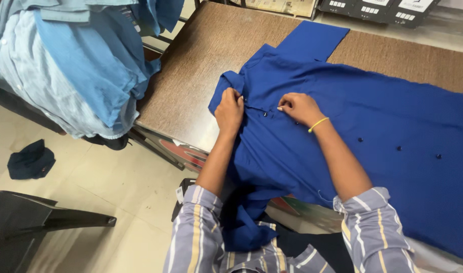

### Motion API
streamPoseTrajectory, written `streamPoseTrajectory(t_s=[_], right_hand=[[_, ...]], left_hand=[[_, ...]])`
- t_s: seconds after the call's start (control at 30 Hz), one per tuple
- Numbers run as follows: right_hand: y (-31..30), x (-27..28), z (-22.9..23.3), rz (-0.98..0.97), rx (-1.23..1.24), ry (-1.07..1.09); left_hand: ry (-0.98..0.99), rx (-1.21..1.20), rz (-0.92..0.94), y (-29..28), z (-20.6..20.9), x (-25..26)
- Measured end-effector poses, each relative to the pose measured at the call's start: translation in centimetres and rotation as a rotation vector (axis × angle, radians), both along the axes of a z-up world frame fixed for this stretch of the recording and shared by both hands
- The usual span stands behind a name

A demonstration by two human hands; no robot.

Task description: The person spreads a blue shirt across a table and fastens the buttons one by one from the bottom toward the collar.

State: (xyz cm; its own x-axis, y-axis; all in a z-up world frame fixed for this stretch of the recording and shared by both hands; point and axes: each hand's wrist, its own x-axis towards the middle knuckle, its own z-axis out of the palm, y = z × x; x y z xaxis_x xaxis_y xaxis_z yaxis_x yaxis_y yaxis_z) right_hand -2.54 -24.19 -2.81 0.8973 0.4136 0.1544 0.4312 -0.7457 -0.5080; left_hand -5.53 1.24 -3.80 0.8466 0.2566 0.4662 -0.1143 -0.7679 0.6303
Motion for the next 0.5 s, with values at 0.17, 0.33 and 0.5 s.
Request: streamPoseTrajectory(t_s=[0.17,0.33,0.5], right_hand=[[0.7,-1.9,0.5,0.003,-0.017,-0.324],[1.5,-2.6,0.9,0.217,-0.053,-0.388],[1.4,-2.5,0.8,0.243,-0.044,-0.409]], left_hand=[[-0.037,-0.005,-0.003,-0.2,-0.3,0.2],[-0.043,0.055,0.039,-0.3,-0.5,0.1],[-0.038,0.091,0.001,-0.4,-0.2,-0.3]])
